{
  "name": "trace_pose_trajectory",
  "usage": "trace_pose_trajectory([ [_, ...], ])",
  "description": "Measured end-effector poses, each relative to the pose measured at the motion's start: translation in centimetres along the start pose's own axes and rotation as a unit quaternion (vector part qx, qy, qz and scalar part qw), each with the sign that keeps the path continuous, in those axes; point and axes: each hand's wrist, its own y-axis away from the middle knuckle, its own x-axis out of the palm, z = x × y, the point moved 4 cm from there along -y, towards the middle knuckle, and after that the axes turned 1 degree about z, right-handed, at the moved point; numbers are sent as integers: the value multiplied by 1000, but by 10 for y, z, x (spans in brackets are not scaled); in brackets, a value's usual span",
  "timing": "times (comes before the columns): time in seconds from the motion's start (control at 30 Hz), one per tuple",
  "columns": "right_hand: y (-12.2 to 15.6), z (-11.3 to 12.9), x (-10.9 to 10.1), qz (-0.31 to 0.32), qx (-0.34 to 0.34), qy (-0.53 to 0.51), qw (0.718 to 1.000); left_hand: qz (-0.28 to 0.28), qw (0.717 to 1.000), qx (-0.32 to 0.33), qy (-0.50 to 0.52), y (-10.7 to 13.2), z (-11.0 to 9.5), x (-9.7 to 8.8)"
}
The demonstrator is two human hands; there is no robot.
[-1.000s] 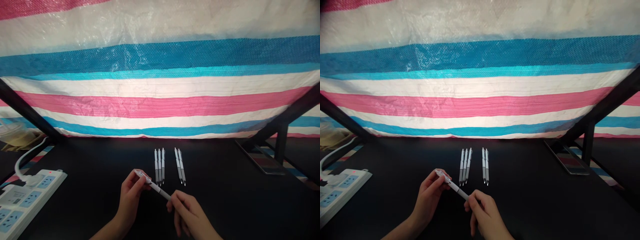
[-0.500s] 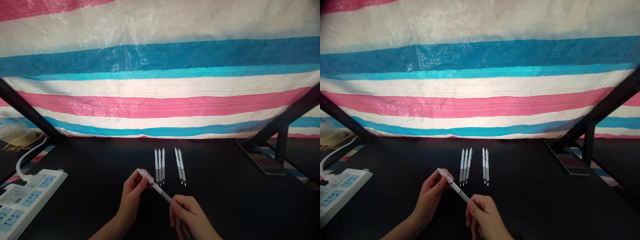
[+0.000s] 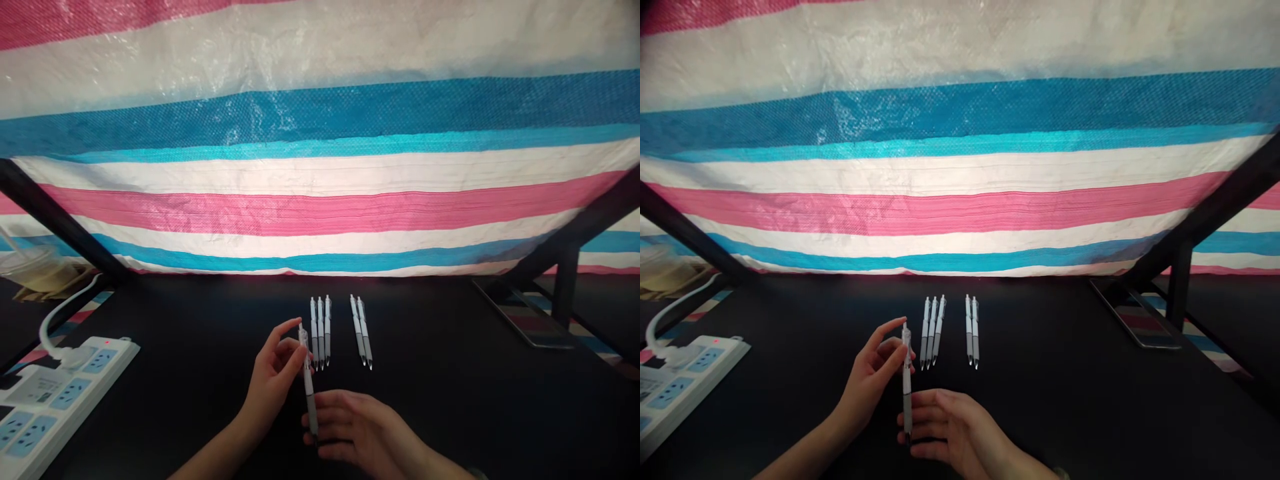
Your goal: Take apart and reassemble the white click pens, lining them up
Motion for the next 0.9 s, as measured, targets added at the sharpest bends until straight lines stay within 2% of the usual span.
trace_pose_trajectory([
  [0.33, 0, -1, -1, -9, 19, -14, 1000, 16, 1000, -12, 5, -1, 4, 0],
  [0.9, 0, 0, 0, 5, 20, -5, 1000, 6, 1000, -20, 11, -1, 7, -3],
])
